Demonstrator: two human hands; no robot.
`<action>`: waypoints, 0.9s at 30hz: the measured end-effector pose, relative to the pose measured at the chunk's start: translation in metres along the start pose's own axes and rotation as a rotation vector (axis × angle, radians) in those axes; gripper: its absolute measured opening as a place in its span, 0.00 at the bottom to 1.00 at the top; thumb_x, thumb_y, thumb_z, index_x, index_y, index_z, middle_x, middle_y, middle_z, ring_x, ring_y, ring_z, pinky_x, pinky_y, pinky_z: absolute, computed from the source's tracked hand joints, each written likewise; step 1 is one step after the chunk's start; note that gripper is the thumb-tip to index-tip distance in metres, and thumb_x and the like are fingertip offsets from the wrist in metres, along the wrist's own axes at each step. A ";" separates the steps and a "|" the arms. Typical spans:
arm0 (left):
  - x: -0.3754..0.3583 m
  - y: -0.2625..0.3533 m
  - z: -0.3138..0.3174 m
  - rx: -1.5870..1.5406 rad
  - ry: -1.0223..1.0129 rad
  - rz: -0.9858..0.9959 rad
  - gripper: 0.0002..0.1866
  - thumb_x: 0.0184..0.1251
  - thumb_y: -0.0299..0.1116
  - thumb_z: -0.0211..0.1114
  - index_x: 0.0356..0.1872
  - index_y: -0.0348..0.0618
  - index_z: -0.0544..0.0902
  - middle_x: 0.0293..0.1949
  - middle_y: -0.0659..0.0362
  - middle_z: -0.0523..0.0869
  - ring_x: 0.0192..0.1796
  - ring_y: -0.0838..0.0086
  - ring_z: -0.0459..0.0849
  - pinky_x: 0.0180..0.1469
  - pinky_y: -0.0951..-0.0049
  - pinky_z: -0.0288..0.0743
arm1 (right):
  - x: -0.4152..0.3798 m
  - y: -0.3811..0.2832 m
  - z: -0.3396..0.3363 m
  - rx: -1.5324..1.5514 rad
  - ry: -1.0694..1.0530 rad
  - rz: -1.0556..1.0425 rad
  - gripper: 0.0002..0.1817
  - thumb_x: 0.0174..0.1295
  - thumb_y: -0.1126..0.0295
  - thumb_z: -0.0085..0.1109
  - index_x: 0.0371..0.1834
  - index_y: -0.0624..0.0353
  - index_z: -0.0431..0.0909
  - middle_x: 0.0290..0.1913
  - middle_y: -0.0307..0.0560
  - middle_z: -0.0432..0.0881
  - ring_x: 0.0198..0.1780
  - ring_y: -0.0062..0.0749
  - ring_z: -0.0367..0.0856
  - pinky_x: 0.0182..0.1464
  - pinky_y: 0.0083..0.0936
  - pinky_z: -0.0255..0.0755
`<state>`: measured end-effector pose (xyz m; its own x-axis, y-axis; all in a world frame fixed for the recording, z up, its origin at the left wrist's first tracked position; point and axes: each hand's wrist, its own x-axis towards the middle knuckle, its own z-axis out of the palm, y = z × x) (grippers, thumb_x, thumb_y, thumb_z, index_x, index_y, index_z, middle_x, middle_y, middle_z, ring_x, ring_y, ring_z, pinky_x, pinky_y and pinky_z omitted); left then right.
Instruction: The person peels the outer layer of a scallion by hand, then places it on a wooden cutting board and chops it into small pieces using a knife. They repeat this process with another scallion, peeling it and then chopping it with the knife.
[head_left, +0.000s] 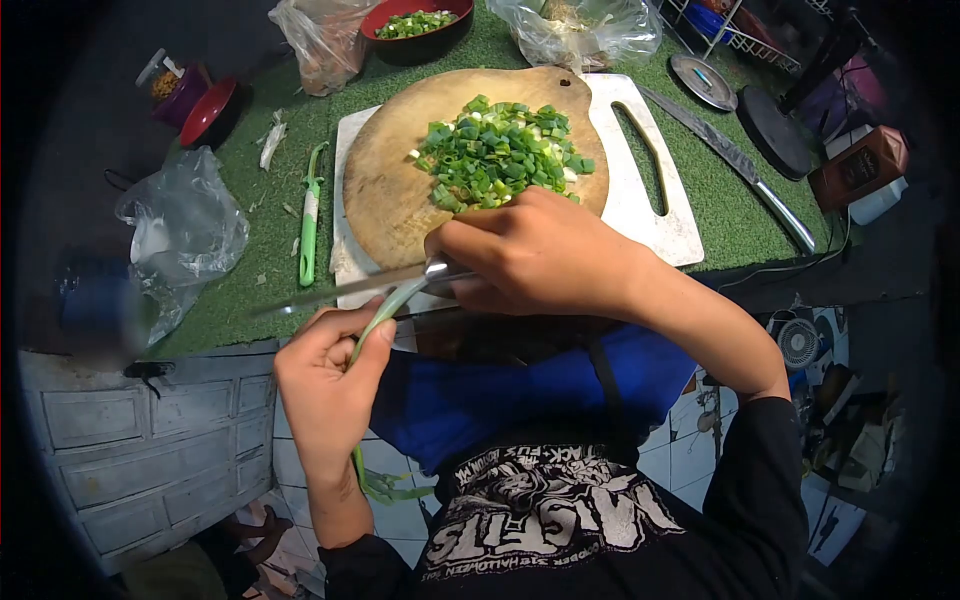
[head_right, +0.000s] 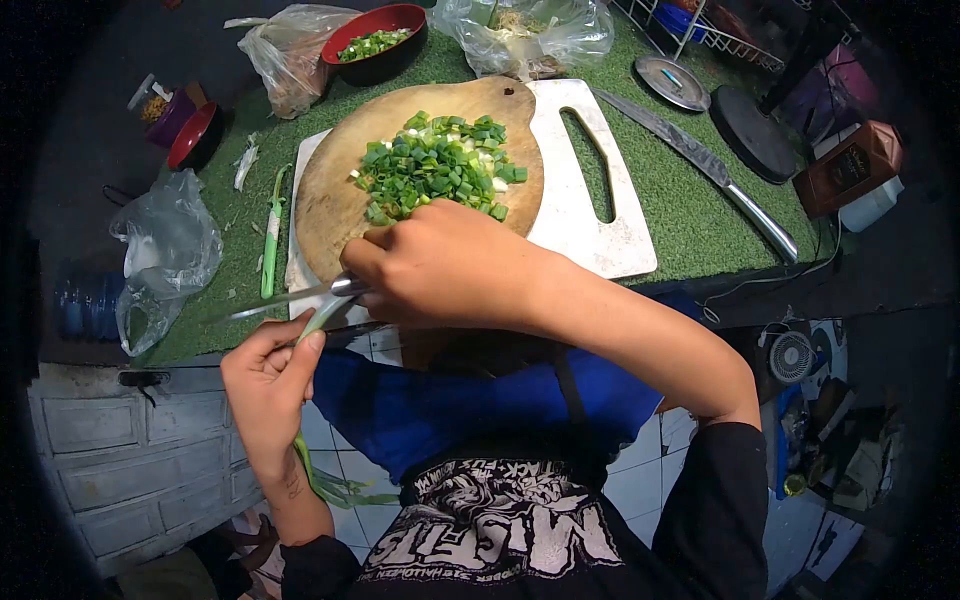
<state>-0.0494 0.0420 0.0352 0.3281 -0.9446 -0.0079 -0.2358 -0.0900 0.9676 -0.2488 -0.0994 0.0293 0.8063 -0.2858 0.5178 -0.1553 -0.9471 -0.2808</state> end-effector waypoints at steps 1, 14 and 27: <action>0.000 0.000 -0.001 -0.047 -0.019 -0.036 0.10 0.64 0.16 0.68 0.46 0.25 0.85 0.36 0.59 0.84 0.27 0.90 0.75 0.24 0.86 0.63 | 0.000 0.000 0.001 -0.002 0.002 -0.002 0.14 0.57 0.63 0.64 0.34 0.62 0.73 0.25 0.52 0.83 0.23 0.48 0.84 0.27 0.41 0.79; 0.003 0.003 -0.013 -0.115 -0.062 -0.136 0.11 0.62 0.17 0.67 0.46 0.24 0.85 0.29 0.56 0.83 0.18 0.86 0.71 0.19 0.85 0.60 | 0.006 -0.012 -0.001 0.026 -0.013 0.023 0.21 0.51 0.59 0.70 0.36 0.63 0.72 0.24 0.52 0.82 0.24 0.53 0.84 0.27 0.43 0.79; 0.015 -0.008 -0.024 -0.267 -0.207 -0.185 0.10 0.65 0.21 0.65 0.44 0.24 0.84 0.28 0.53 0.83 0.15 0.84 0.71 0.17 0.85 0.61 | 0.021 -0.002 -0.005 0.455 -0.015 0.230 0.08 0.50 0.71 0.63 0.31 0.65 0.80 0.19 0.50 0.78 0.20 0.40 0.80 0.28 0.32 0.74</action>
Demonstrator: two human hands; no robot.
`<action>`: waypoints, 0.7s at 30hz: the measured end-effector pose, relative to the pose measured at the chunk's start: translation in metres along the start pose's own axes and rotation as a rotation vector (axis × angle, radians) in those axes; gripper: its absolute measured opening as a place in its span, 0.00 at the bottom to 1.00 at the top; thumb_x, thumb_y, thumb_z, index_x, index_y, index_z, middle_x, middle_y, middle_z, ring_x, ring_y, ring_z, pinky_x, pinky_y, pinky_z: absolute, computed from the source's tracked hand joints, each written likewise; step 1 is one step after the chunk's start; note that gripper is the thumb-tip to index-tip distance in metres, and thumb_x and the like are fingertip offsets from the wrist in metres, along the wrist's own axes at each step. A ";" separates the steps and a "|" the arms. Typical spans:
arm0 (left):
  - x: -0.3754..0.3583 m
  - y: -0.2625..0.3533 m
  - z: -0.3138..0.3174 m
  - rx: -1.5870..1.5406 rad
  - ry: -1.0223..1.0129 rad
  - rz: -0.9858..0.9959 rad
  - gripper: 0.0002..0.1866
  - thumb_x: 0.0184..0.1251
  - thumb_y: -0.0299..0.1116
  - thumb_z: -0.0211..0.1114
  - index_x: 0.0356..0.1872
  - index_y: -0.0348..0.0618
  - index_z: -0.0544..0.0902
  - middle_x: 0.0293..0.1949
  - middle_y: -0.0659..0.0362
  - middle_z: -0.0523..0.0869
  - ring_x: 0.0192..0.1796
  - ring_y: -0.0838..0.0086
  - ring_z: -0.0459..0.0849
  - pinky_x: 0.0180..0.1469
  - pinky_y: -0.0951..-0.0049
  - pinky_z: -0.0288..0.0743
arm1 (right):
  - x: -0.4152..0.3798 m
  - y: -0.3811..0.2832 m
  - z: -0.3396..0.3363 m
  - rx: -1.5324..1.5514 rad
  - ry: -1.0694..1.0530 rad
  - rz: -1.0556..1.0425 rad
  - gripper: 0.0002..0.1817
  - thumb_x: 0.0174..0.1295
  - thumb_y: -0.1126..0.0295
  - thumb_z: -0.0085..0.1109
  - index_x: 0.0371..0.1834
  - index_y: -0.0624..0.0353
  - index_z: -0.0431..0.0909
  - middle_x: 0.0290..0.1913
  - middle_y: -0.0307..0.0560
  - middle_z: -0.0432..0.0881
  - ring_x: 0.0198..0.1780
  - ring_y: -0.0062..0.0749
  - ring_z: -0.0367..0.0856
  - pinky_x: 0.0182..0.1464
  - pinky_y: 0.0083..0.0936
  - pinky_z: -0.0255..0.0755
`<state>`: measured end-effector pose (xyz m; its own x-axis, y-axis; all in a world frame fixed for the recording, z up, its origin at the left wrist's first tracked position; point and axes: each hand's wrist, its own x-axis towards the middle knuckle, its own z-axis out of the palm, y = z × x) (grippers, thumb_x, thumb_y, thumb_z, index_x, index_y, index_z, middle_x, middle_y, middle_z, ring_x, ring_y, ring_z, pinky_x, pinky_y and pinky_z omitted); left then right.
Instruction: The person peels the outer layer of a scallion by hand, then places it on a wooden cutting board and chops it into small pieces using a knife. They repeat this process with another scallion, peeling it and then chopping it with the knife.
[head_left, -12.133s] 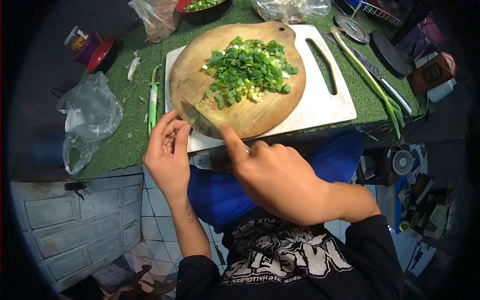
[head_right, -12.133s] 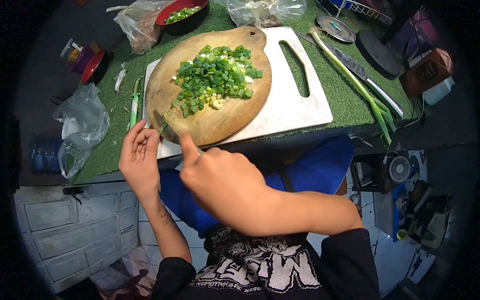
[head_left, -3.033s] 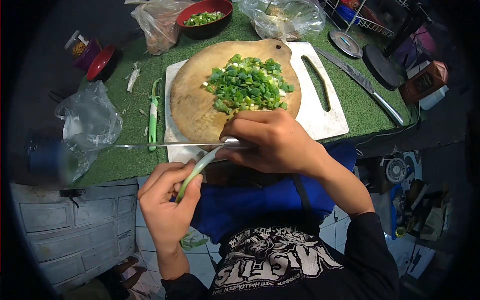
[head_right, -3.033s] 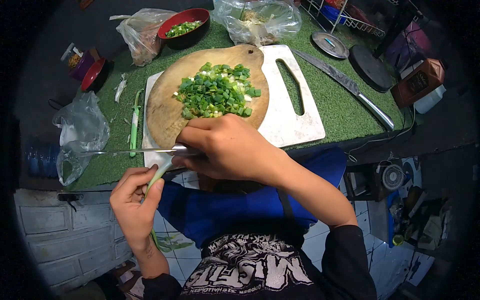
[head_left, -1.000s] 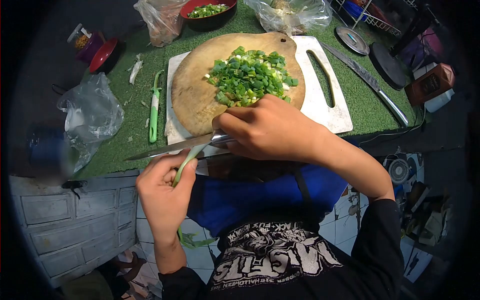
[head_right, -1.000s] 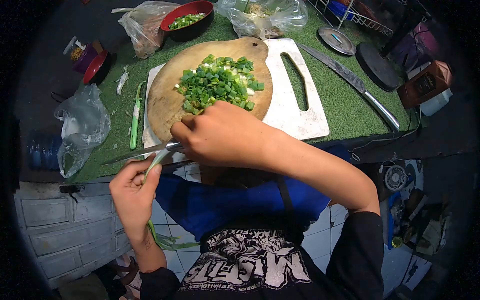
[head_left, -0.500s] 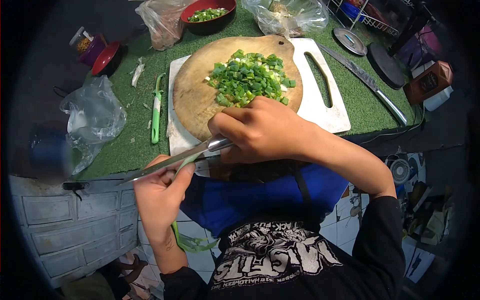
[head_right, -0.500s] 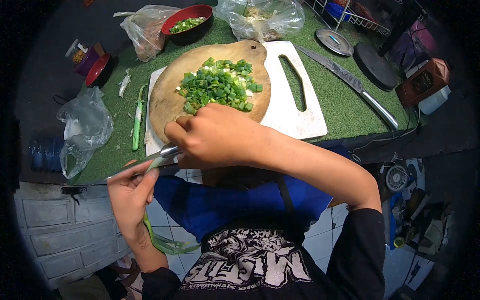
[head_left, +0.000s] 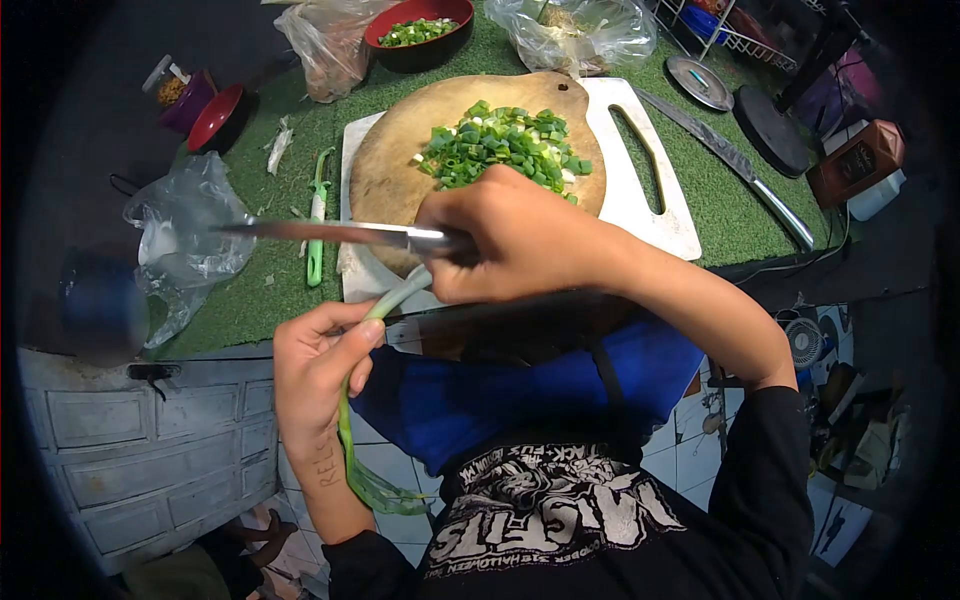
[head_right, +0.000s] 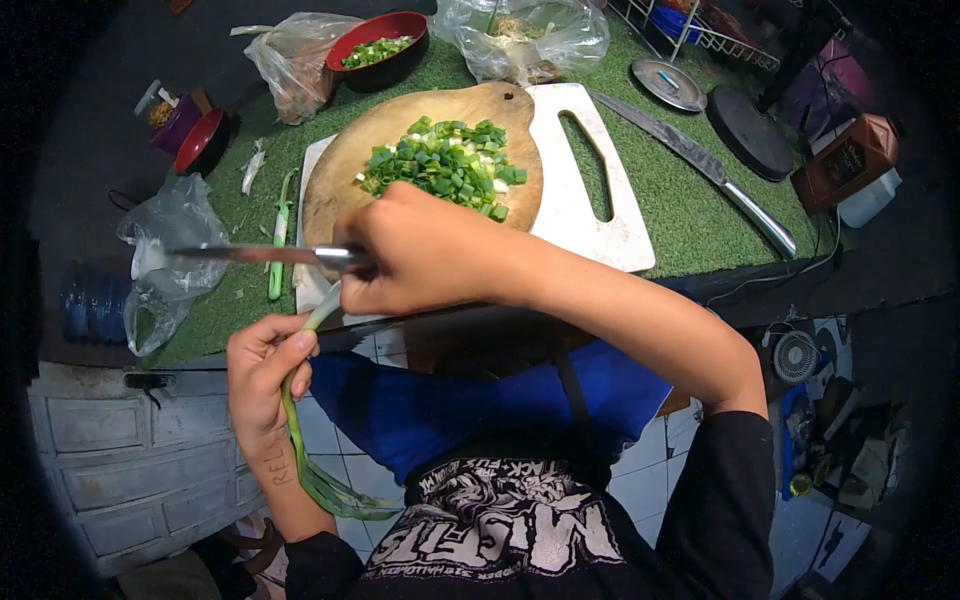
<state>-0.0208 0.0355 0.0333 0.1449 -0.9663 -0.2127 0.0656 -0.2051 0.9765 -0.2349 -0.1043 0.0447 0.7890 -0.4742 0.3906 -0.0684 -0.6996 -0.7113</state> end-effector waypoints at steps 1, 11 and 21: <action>0.000 0.000 0.001 0.010 0.014 0.010 0.10 0.66 0.22 0.66 0.44 0.24 0.84 0.28 0.53 0.83 0.15 0.84 0.71 0.17 0.85 0.61 | 0.001 -0.001 -0.002 0.014 0.005 0.059 0.09 0.50 0.70 0.63 0.31 0.66 0.81 0.19 0.50 0.78 0.19 0.39 0.79 0.28 0.31 0.74; -0.004 0.001 0.008 0.190 0.102 0.071 0.10 0.70 0.22 0.64 0.49 0.28 0.82 0.30 0.59 0.83 0.19 0.88 0.70 0.20 0.85 0.60 | 0.002 0.000 -0.011 0.018 0.066 0.240 0.16 0.52 0.61 0.64 0.28 0.68 0.83 0.20 0.57 0.80 0.25 0.47 0.83 0.35 0.36 0.77; -0.007 0.026 0.012 -0.031 0.155 0.248 0.15 0.77 0.32 0.58 0.54 0.29 0.76 0.30 0.61 0.74 0.12 0.92 0.58 0.11 0.86 0.49 | -0.007 -0.041 -0.013 0.937 0.068 0.522 0.11 0.64 0.66 0.61 0.35 0.65 0.81 0.29 0.45 0.85 0.23 0.21 0.77 0.24 0.18 0.68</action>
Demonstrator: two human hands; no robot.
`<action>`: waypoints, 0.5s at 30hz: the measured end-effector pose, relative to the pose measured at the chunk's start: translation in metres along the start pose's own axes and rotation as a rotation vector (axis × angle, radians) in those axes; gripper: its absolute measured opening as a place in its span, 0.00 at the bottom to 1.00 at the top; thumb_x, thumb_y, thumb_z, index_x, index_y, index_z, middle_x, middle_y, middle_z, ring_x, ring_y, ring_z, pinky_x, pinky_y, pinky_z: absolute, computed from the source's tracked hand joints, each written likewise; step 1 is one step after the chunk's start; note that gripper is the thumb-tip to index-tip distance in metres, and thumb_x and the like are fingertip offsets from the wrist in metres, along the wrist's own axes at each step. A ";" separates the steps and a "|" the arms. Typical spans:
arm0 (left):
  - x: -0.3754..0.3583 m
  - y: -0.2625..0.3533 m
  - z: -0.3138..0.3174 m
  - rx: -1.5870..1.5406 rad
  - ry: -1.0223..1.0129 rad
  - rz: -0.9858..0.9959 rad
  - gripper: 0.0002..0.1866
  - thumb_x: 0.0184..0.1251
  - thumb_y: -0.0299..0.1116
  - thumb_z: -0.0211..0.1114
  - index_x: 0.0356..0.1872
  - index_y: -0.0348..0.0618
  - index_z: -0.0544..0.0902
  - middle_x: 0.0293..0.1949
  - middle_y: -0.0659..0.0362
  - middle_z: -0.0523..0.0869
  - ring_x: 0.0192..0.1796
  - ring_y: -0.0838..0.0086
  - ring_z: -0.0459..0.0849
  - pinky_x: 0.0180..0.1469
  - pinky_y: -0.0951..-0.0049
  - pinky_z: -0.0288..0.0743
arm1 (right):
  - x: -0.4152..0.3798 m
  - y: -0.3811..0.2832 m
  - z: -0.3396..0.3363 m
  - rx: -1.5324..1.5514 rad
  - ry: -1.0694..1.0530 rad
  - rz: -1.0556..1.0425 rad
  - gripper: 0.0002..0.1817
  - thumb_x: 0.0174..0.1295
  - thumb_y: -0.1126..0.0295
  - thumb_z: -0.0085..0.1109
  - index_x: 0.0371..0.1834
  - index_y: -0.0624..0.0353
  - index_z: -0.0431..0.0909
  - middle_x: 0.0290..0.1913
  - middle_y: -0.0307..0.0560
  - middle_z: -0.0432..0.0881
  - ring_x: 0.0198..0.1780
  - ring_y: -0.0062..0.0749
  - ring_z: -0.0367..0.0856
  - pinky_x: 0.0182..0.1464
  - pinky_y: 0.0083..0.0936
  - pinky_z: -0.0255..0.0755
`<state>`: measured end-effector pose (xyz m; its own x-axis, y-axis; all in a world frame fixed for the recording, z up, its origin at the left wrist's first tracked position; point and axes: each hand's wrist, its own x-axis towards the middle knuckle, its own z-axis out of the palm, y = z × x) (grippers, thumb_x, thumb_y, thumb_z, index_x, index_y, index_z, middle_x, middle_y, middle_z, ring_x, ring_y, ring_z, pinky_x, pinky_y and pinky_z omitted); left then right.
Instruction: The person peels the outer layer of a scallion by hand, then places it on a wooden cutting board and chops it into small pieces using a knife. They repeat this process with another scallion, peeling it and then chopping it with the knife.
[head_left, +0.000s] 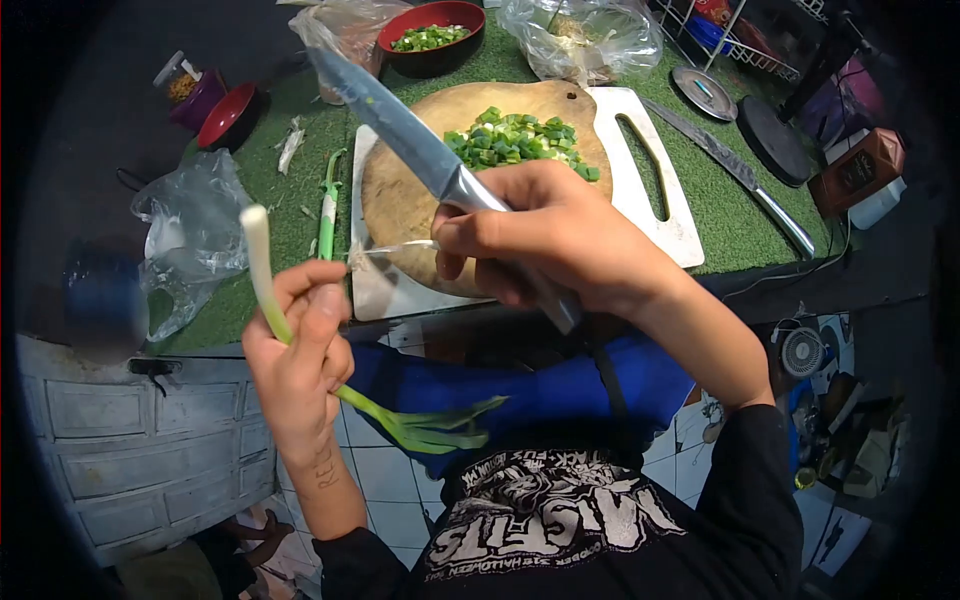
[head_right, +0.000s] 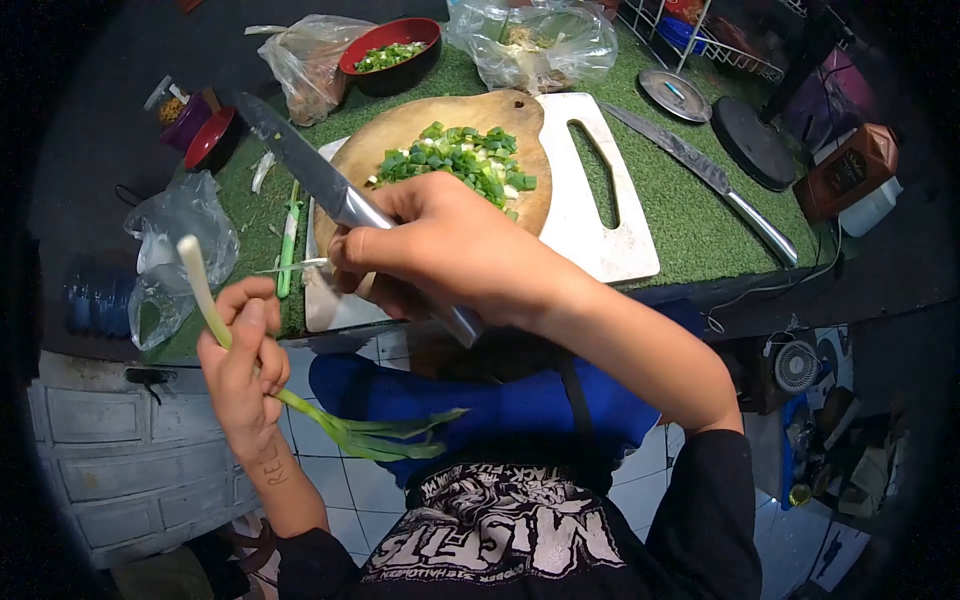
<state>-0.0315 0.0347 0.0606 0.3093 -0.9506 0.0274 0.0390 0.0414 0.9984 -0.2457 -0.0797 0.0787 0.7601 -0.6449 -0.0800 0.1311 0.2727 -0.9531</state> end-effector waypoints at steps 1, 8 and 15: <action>0.002 0.003 0.000 -0.052 -0.060 0.016 0.17 0.77 0.34 0.58 0.54 0.26 0.76 0.36 0.54 0.79 0.11 0.92 0.60 0.10 0.86 0.50 | -0.003 0.000 0.004 0.052 0.022 0.018 0.12 0.64 0.65 0.63 0.37 0.66 0.81 0.30 0.47 0.84 0.21 0.21 0.77 0.23 0.17 0.68; 0.005 0.007 0.023 -0.270 -0.097 0.019 0.13 0.70 0.28 0.67 0.47 0.26 0.82 0.37 0.48 0.87 0.12 0.88 0.67 0.12 0.87 0.54 | -0.015 0.002 0.010 0.159 0.002 0.082 0.13 0.67 0.64 0.61 0.41 0.66 0.80 0.35 0.45 0.85 0.23 0.17 0.77 0.25 0.15 0.70; 0.001 0.007 0.032 -0.147 -0.020 0.065 0.10 0.69 0.28 0.68 0.41 0.28 0.84 0.33 0.49 0.87 0.13 0.87 0.68 0.13 0.86 0.55 | -0.020 0.004 0.008 0.215 0.006 0.041 0.11 0.67 0.66 0.62 0.42 0.64 0.80 0.34 0.43 0.85 0.24 0.15 0.78 0.24 0.13 0.71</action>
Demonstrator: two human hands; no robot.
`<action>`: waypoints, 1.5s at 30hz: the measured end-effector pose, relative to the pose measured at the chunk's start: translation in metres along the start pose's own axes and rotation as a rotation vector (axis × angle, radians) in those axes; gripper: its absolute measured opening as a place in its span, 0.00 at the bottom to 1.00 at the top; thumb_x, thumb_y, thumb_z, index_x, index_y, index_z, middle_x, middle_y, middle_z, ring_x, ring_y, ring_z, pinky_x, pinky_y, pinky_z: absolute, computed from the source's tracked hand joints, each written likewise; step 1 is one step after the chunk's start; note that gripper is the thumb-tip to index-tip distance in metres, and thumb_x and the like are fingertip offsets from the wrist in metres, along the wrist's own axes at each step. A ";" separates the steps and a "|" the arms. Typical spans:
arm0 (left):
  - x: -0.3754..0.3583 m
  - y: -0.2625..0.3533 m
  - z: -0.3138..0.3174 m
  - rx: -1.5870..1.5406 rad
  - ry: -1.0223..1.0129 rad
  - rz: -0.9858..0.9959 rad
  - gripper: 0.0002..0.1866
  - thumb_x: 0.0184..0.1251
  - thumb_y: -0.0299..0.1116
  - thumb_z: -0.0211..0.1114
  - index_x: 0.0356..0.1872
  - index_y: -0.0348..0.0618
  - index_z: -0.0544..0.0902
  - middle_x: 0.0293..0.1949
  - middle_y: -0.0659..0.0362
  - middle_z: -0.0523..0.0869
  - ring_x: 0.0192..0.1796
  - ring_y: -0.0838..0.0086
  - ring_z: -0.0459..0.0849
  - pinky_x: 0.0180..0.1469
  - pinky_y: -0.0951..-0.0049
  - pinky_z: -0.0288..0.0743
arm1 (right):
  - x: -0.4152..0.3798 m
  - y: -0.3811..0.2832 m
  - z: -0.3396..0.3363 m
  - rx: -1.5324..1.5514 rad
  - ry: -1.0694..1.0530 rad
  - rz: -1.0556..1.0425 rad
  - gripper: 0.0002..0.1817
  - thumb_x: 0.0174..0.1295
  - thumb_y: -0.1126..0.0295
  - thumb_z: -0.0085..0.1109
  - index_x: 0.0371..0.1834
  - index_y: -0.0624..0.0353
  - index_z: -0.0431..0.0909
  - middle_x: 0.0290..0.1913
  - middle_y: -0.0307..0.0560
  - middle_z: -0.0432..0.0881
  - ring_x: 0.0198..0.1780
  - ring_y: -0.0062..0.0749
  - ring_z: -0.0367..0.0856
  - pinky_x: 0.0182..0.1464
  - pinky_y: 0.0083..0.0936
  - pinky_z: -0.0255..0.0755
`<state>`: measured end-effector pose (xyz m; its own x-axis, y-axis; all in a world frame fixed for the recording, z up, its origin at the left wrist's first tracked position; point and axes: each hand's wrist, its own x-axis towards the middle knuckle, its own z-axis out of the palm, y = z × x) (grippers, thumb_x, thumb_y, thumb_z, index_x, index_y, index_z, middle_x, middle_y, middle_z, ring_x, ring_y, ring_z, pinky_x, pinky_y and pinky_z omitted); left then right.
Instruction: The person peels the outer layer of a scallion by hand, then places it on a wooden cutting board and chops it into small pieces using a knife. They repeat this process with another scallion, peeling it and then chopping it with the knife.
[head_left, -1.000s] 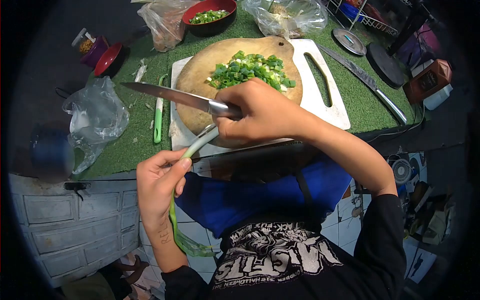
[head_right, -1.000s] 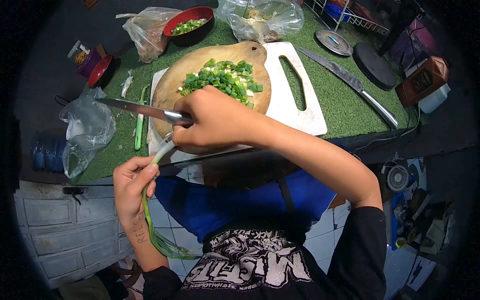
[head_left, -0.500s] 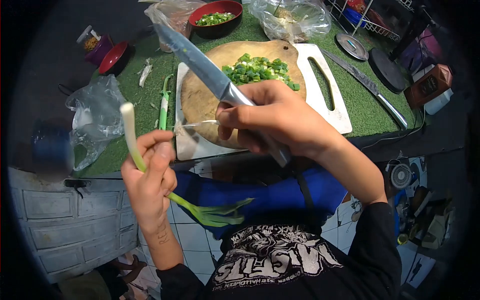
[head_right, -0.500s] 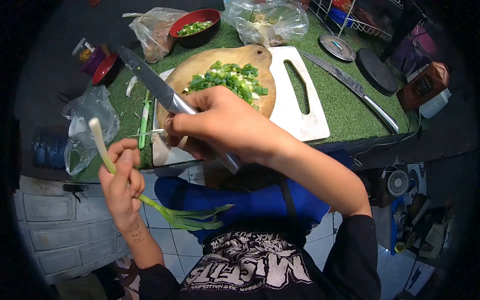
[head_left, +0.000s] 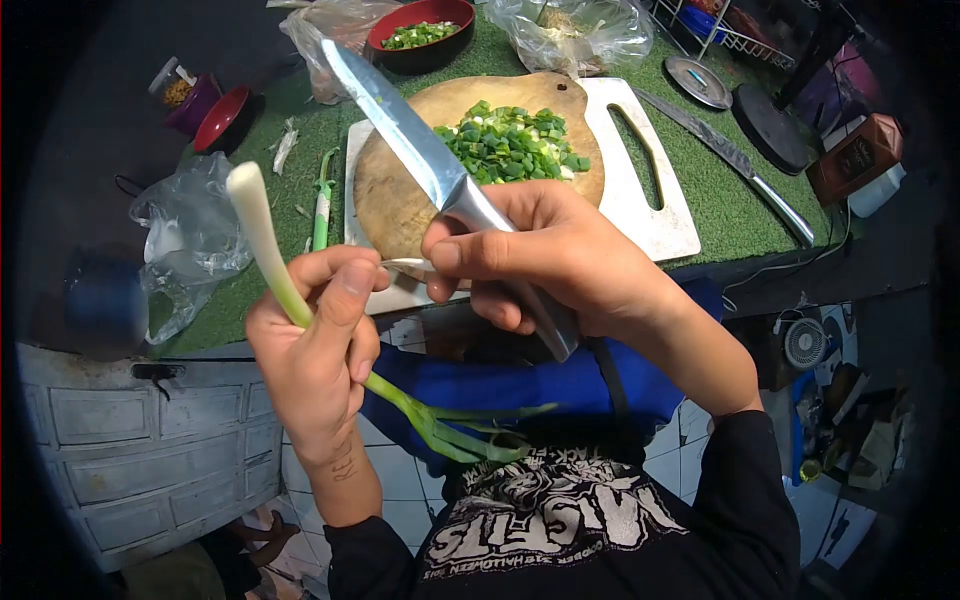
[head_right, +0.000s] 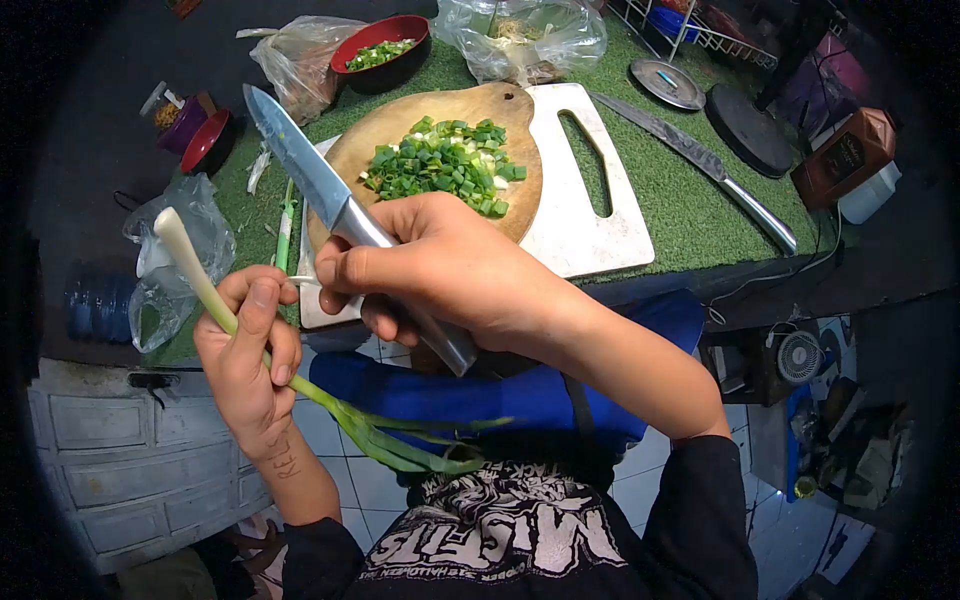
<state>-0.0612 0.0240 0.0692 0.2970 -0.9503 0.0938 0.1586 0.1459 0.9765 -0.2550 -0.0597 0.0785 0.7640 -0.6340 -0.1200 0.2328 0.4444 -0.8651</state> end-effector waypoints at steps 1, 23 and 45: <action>-0.001 0.000 0.000 0.026 0.013 0.030 0.10 0.70 0.27 0.68 0.41 0.28 0.84 0.32 0.49 0.87 0.13 0.87 0.68 0.13 0.86 0.55 | 0.000 0.001 0.000 0.002 0.001 -0.002 0.11 0.67 0.66 0.62 0.42 0.64 0.80 0.34 0.43 0.85 0.24 0.15 0.78 0.24 0.13 0.71; -0.010 0.002 0.015 -0.058 0.002 0.144 0.10 0.73 0.28 0.64 0.43 0.27 0.82 0.33 0.50 0.85 0.12 0.85 0.69 0.14 0.85 0.54 | 0.002 0.016 -0.003 0.109 -0.024 -0.127 0.12 0.63 0.72 0.69 0.47 0.62 0.77 0.39 0.51 0.87 0.20 0.18 0.75 0.23 0.14 0.67; -0.011 -0.007 0.036 0.255 0.075 0.325 0.06 0.69 0.25 0.68 0.40 0.31 0.85 0.23 0.61 0.81 0.17 0.86 0.72 0.18 0.84 0.59 | 0.008 0.037 0.015 -0.382 0.450 -0.687 0.12 0.61 0.76 0.71 0.43 0.65 0.78 0.33 0.39 0.85 0.28 0.13 0.78 0.28 0.13 0.70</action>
<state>-0.0998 0.0234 0.0680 0.3620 -0.8421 0.3999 -0.1902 0.3532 0.9160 -0.2314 -0.0394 0.0530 0.2043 -0.9052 0.3726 0.2740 -0.3125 -0.9095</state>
